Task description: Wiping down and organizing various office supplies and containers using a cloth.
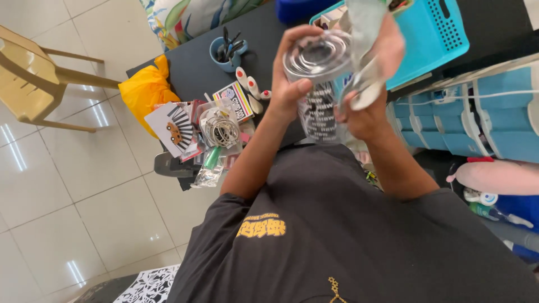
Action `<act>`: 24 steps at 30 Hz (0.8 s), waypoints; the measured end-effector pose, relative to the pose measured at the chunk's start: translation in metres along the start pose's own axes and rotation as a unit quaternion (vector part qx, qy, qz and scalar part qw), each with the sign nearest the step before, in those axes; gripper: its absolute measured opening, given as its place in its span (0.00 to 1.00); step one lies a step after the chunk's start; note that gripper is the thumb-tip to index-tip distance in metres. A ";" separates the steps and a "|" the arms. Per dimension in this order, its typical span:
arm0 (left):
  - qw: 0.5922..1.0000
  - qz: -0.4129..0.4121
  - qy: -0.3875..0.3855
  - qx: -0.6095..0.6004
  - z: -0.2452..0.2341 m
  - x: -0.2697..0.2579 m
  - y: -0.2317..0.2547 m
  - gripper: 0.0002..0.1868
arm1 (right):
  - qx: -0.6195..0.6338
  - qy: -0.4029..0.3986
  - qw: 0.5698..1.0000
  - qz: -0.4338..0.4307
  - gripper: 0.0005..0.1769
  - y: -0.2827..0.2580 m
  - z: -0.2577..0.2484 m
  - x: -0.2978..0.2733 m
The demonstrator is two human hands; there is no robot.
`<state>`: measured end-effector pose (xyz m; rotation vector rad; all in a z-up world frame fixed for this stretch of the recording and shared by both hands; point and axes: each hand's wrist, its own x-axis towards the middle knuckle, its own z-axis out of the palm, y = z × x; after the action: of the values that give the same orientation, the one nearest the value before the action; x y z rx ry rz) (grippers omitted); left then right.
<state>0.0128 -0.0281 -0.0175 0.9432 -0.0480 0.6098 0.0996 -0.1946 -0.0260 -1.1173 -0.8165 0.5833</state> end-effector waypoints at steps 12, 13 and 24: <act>0.942 0.287 0.075 0.155 0.022 -0.002 -0.012 0.49 | 0.411 0.117 0.890 0.160 0.44 0.002 0.035 -0.029; 0.944 0.285 0.072 0.152 0.020 -0.002 -0.015 0.49 | 0.410 0.121 0.890 0.157 0.44 -0.002 0.038 -0.033; 0.956 0.256 0.043 0.137 0.023 -0.004 -0.027 0.53 | 0.445 0.054 0.885 0.127 0.42 0.003 0.015 0.004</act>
<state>0.0285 -0.0595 -0.0245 1.1805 -0.1350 1.1593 0.0892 -0.1822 -0.0247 -0.3882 -0.2221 0.9760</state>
